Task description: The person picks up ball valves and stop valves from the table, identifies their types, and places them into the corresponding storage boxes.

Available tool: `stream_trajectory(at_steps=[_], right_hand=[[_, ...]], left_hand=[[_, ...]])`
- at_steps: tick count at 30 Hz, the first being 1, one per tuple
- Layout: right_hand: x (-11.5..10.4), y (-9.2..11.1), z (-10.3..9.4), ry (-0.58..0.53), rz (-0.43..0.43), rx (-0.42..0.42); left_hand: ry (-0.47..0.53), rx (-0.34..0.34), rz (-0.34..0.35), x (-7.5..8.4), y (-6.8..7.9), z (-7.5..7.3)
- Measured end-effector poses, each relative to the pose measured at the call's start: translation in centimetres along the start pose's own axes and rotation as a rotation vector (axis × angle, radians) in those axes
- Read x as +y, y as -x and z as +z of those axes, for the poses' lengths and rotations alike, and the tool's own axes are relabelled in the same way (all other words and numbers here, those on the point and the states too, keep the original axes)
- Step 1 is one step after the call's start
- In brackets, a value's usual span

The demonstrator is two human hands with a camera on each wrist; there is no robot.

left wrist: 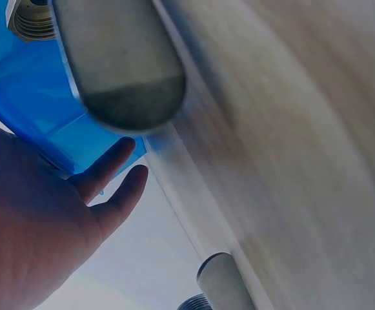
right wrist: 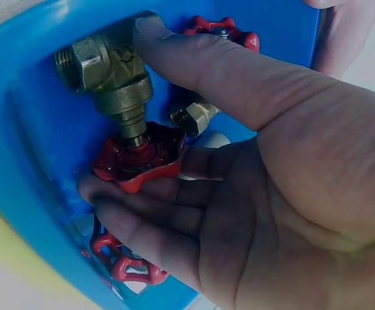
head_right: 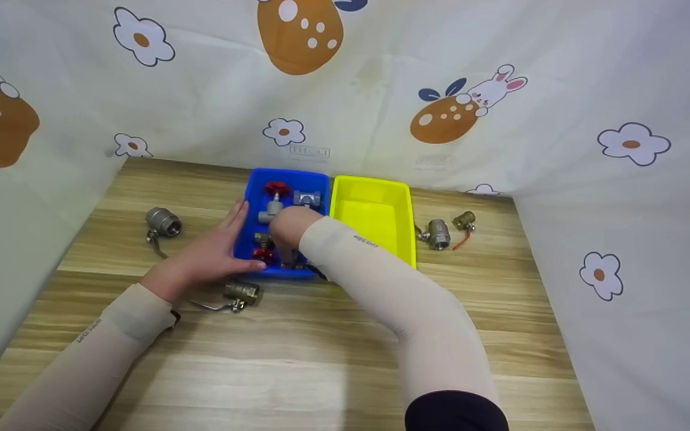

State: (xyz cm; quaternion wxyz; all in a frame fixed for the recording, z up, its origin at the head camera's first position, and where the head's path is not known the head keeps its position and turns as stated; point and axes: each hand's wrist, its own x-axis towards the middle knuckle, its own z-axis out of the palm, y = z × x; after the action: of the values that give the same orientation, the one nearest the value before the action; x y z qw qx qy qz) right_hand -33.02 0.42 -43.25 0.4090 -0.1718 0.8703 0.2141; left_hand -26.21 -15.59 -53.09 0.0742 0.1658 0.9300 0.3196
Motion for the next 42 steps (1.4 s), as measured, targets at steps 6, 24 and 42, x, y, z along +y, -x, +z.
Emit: stream_trajectory(at_steps=[6,24,42], right_hand=[[0.2,-0.1,0.1,-0.028,-0.002,0.006],[3.1,-0.3,1.5,-0.086,-0.207,0.215],[7.3,1.7,4.2,-0.231,-0.458,0.663]], left_hand=[[0.011,0.001,-0.01,0.1,0.1,-0.1],[0.022,-0.005,-0.006,-0.3,0.0,0.2],[0.01,-0.01,-0.02,-0.3,0.0,0.2]])
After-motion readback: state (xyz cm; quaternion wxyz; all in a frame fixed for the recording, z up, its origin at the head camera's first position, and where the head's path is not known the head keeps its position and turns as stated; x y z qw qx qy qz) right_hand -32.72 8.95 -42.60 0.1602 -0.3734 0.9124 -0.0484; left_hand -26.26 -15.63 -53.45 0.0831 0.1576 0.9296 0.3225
